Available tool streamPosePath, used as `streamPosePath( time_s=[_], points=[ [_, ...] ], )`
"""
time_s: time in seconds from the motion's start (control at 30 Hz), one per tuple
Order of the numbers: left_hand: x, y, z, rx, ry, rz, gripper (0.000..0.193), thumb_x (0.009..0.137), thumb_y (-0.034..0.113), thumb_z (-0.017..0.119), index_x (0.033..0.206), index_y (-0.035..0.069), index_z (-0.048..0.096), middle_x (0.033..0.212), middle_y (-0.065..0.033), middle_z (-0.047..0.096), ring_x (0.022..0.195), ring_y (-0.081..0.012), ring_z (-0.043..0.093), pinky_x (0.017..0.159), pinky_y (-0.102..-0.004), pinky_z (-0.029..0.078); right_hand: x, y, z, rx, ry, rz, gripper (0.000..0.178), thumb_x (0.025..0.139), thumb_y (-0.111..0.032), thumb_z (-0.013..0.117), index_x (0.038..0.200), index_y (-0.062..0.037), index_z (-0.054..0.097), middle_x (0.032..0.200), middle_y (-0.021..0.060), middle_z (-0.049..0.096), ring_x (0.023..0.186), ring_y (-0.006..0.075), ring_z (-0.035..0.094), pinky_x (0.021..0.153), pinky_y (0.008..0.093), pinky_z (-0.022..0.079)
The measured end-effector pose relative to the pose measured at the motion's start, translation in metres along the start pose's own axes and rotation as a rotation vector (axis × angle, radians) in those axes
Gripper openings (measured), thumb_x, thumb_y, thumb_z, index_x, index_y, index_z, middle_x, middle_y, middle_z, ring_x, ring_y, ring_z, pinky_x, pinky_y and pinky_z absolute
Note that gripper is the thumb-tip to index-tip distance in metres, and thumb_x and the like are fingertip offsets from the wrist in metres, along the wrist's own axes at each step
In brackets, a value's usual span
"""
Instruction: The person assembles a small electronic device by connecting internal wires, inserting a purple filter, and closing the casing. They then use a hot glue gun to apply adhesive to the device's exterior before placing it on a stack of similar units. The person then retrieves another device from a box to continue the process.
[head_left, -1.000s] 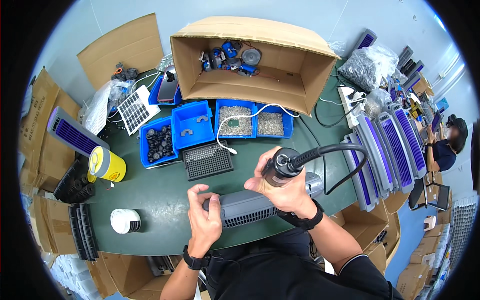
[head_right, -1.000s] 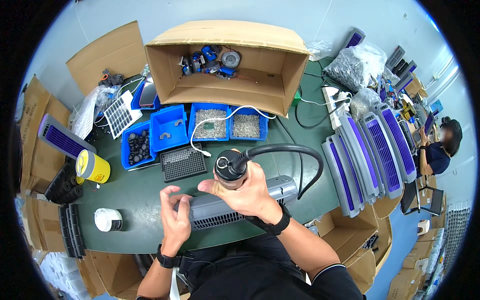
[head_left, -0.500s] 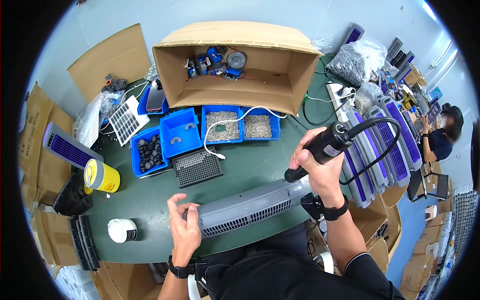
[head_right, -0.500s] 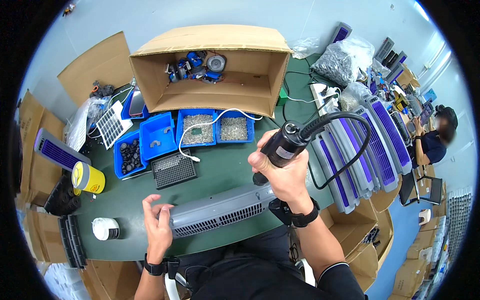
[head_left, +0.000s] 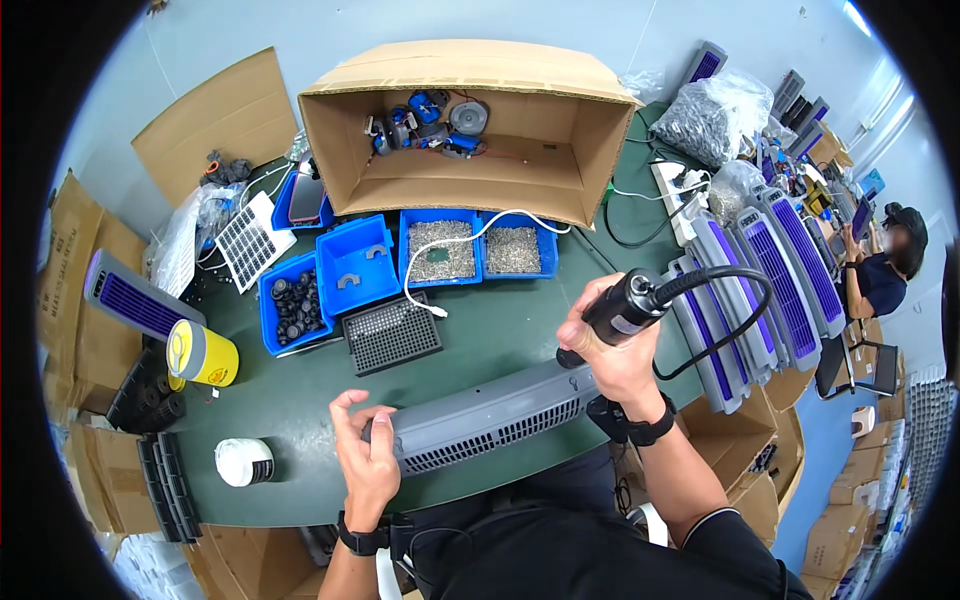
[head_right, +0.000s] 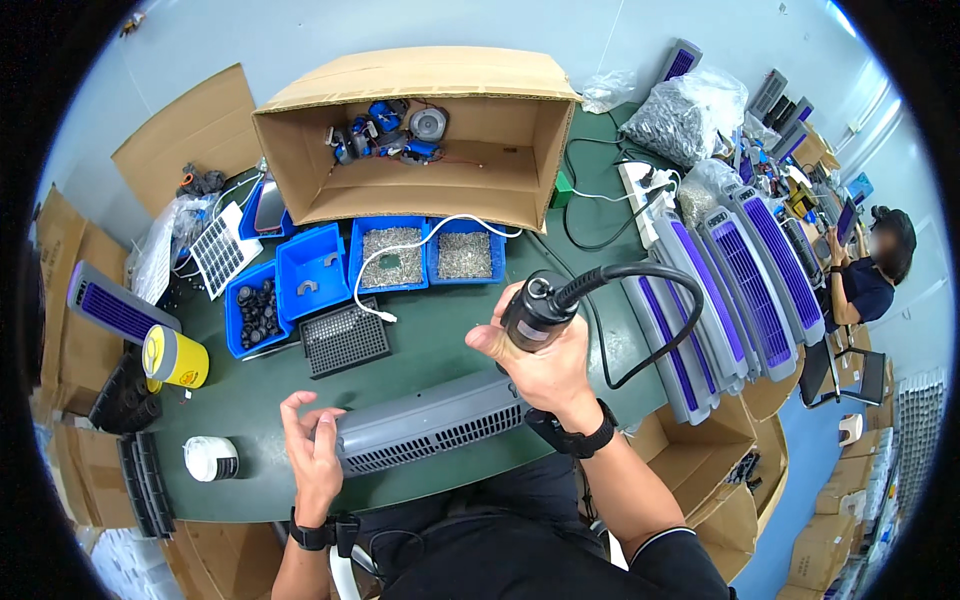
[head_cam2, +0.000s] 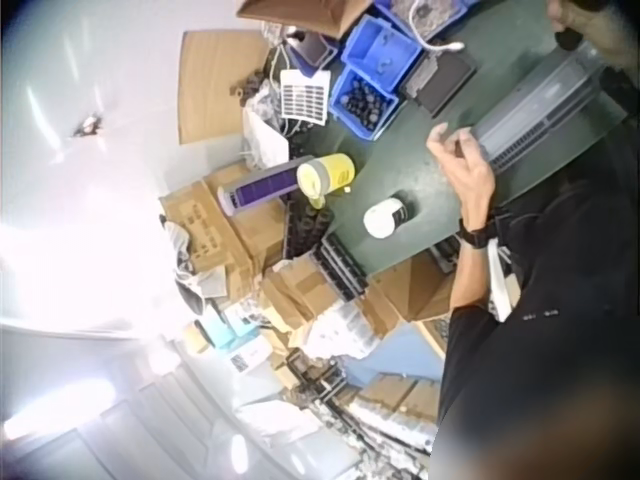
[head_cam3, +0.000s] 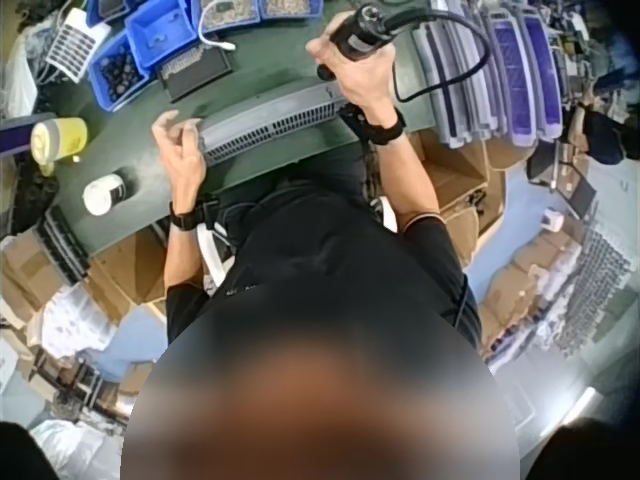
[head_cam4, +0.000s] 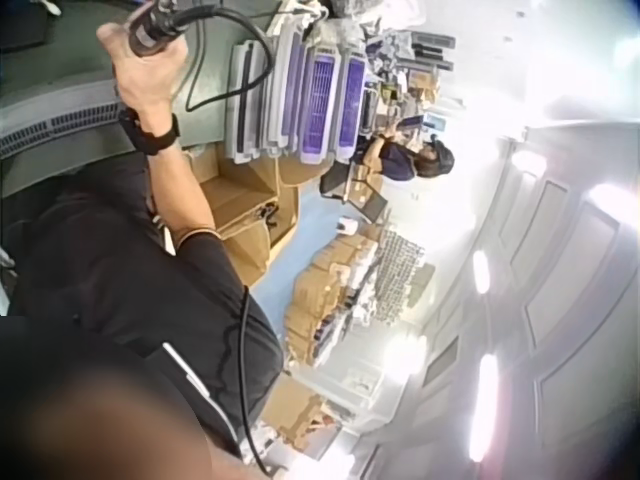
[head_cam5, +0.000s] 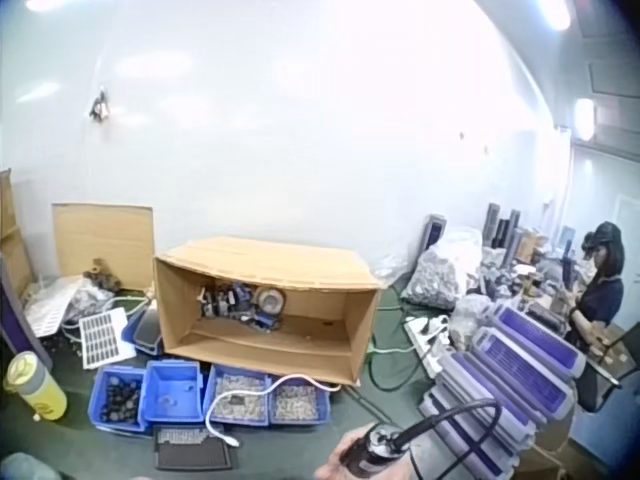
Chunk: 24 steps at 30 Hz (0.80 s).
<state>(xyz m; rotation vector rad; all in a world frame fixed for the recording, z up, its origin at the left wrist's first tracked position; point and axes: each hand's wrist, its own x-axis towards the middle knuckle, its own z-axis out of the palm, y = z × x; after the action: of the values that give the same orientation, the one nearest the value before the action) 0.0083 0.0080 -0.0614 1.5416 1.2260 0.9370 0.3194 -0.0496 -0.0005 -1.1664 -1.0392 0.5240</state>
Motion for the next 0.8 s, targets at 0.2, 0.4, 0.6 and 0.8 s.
streamPosePath(
  time_s=[0.2, 0.4, 0.6, 0.8],
  points=[
    [0.000, 0.003, 0.000, 0.013, -0.002, 0.011, 0.035, 0.102, 0.011, 0.056, 0.134, 0.004, 0.043, 0.098, -0.0182, 0.074, 0.071, -0.0117, 0.056, 0.071, -0.0309, 0.046, -0.001, -0.001, 0.002, 0.011, -0.003, 0.041, 0.042, 0.080, -0.011, 0.095, 0.102, -0.0054, 0.060, 0.087, 0.0034, 0.067, 0.077, 0.0121, 0.065, 0.069, 0.0286, 0.055],
    [0.002, -0.001, -0.001, -0.001, -0.019, 0.010, 0.035, 0.102, 0.009, 0.055, 0.135, 0.003, 0.043, 0.098, -0.0179, 0.073, 0.076, -0.0125, 0.058, 0.072, -0.0310, 0.047, -0.001, -0.007, 0.005, 0.086, 0.011, 0.038, 0.043, 0.079, -0.010, 0.096, 0.102, -0.0055, 0.060, 0.086, 0.0035, 0.066, 0.076, 0.0134, 0.066, 0.069, 0.0298, 0.056],
    [-0.006, 0.010, 0.000, 0.008, -0.015, -0.003, 0.042, 0.102, 0.011, 0.056, 0.141, 0.003, 0.043, 0.105, -0.0182, 0.072, 0.088, -0.0174, 0.060, 0.084, -0.0336, 0.047, 0.044, -0.052, -0.051, 0.123, 0.216, 0.002, 0.037, 0.101, -0.037, 0.075, 0.104, -0.0047, 0.058, 0.076, 0.0051, 0.065, 0.059, 0.0144, 0.063, 0.057, 0.0295, 0.053],
    [-0.026, -0.008, -0.020, 0.138, -0.208, 0.209, 0.098, 0.084, 0.036, 0.083, 0.156, -0.003, 0.031, 0.142, -0.0263, 0.054, 0.129, -0.0333, 0.054, 0.114, -0.0476, 0.039, 0.048, 0.023, -0.119, -0.192, 0.214, 0.680, 0.045, 0.097, -0.027, 0.077, 0.125, -0.0008, 0.053, 0.093, 0.0088, 0.064, 0.077, 0.0175, 0.065, 0.059, 0.0342, 0.056]
  ],
)
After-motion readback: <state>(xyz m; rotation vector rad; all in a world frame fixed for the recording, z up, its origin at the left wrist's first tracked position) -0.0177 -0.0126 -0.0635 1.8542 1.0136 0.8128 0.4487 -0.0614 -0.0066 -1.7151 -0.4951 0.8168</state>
